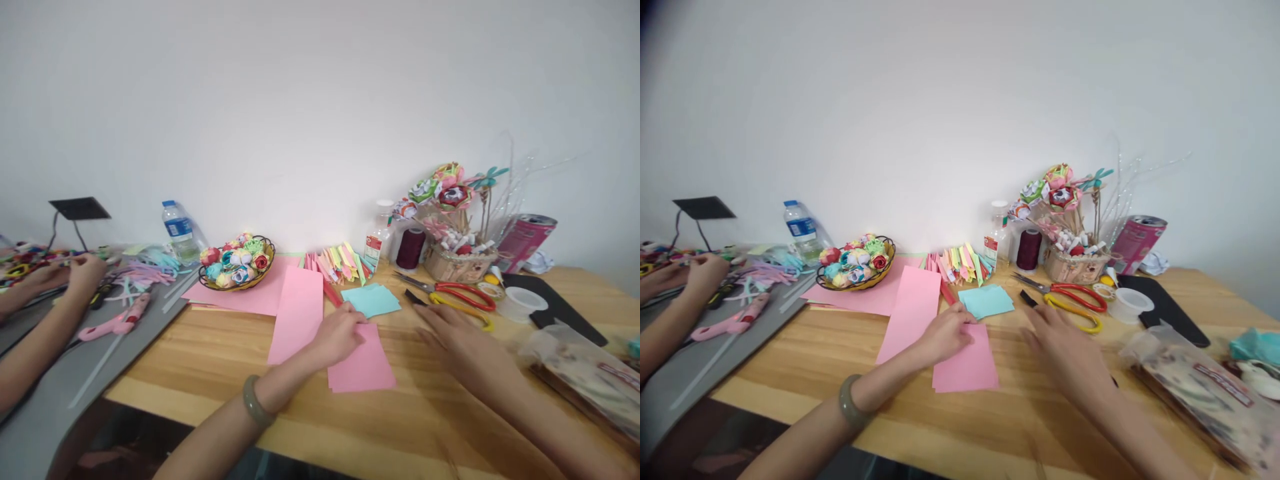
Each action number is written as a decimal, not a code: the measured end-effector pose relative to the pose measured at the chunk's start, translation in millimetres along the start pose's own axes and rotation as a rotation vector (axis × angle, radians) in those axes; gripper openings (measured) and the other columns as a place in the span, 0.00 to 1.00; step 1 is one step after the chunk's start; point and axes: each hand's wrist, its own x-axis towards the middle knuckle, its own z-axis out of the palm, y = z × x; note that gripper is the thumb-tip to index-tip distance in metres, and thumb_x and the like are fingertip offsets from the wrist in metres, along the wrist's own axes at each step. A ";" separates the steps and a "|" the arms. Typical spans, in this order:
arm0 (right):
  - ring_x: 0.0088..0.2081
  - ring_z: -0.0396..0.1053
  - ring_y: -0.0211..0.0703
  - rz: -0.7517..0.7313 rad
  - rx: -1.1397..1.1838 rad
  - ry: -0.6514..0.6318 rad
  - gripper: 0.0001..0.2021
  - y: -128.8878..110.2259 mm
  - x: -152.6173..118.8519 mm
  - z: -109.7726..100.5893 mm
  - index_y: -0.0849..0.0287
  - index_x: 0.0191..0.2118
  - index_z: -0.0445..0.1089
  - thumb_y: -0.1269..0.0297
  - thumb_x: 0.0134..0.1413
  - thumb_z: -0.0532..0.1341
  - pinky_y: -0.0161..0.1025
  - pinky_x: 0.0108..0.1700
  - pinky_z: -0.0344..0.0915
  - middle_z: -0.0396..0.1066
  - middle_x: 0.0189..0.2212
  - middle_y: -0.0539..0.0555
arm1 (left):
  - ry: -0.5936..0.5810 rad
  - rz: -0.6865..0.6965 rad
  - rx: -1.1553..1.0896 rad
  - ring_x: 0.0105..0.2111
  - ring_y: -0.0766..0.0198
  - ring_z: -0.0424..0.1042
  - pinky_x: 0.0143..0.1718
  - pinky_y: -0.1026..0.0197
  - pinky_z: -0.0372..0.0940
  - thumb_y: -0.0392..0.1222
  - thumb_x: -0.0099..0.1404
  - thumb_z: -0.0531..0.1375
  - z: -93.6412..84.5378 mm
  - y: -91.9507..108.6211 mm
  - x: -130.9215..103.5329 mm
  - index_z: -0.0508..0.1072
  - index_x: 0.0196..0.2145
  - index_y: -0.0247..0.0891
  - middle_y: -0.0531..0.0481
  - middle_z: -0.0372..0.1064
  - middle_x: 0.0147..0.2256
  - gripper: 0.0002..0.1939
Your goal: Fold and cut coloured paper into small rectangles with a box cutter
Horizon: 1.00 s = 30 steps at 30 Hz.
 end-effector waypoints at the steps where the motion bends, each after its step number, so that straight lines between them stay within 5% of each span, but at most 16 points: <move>1: 0.49 0.65 0.53 -0.029 0.072 -0.022 0.23 -5.1 1.2 2.3 0.64 0.55 0.62 0.58 0.61 0.45 0.50 0.47 0.63 0.66 0.50 0.64 | 0.021 -0.001 -0.051 0.38 0.58 0.69 0.42 0.58 0.63 0.31 0.52 0.60 0.3 0.2 1.7 0.76 0.35 0.37 0.48 0.69 0.37 0.11; 4: 0.42 0.70 0.43 -0.077 0.286 -0.091 0.23 -18.1 6.7 13.3 0.62 0.56 0.60 0.56 0.58 0.50 0.38 0.42 0.66 0.70 0.46 0.58 | 0.089 -0.021 -0.219 0.33 0.62 0.70 0.37 0.62 0.64 0.34 0.55 0.59 0.2 -1.3 7.6 0.74 0.31 0.35 0.50 0.71 0.31 0.05; 8: 0.32 0.70 0.41 -0.025 0.478 -0.109 0.20 -23.3 22.1 22.7 0.62 0.49 0.65 0.60 0.50 0.56 0.36 0.33 0.65 0.73 0.33 0.54 | 0.171 -0.056 -0.398 0.30 0.64 0.69 0.32 0.64 0.63 0.44 0.59 0.59 -7.3 -6.3 11.1 0.71 0.32 0.32 0.49 0.71 0.30 0.10; 13: 0.27 0.68 0.41 0.065 0.676 -0.099 0.15 -18.7 44.0 24.1 0.60 0.32 0.70 0.53 0.48 0.57 0.36 0.28 0.64 0.71 0.23 0.50 | 0.057 -0.077 -0.496 0.30 0.62 0.71 0.30 0.63 0.65 0.53 0.61 0.56 -21.6 -12.8 7.0 0.71 0.37 0.30 0.46 0.72 0.30 0.21; 17: 0.26 0.69 0.42 0.159 0.836 -0.039 0.19 -9.5 52.0 21.9 0.59 0.28 0.68 0.46 0.45 0.57 0.38 0.28 0.66 0.71 0.23 0.52 | -0.023 -0.124 -0.392 0.36 0.61 0.72 0.35 0.63 0.66 0.46 0.57 0.61 -27.1 -17.2 2.9 0.67 0.46 0.31 0.43 0.72 0.39 0.22; 23: 0.27 0.69 0.42 0.304 0.935 0.194 0.19 12.8 44.6 1.3 0.57 0.29 0.69 0.45 0.41 0.60 0.39 0.30 0.67 0.72 0.27 0.52 | -0.146 -0.173 -0.008 0.43 0.50 0.67 0.41 0.57 0.61 0.39 0.40 0.70 -30.8 -6.6 -11.6 0.71 0.37 0.38 0.46 0.69 0.41 0.24; 30: 0.28 0.70 0.44 0.302 0.901 0.369 0.19 16.8 42.5 -16.3 0.57 0.31 0.70 0.45 0.43 0.59 0.42 0.31 0.69 0.73 0.28 0.53 | -0.233 -0.098 0.118 0.34 0.58 0.70 0.32 0.64 0.60 0.36 0.48 0.66 -29.5 8.0 -13.8 0.73 0.29 0.39 0.53 0.71 0.30 0.08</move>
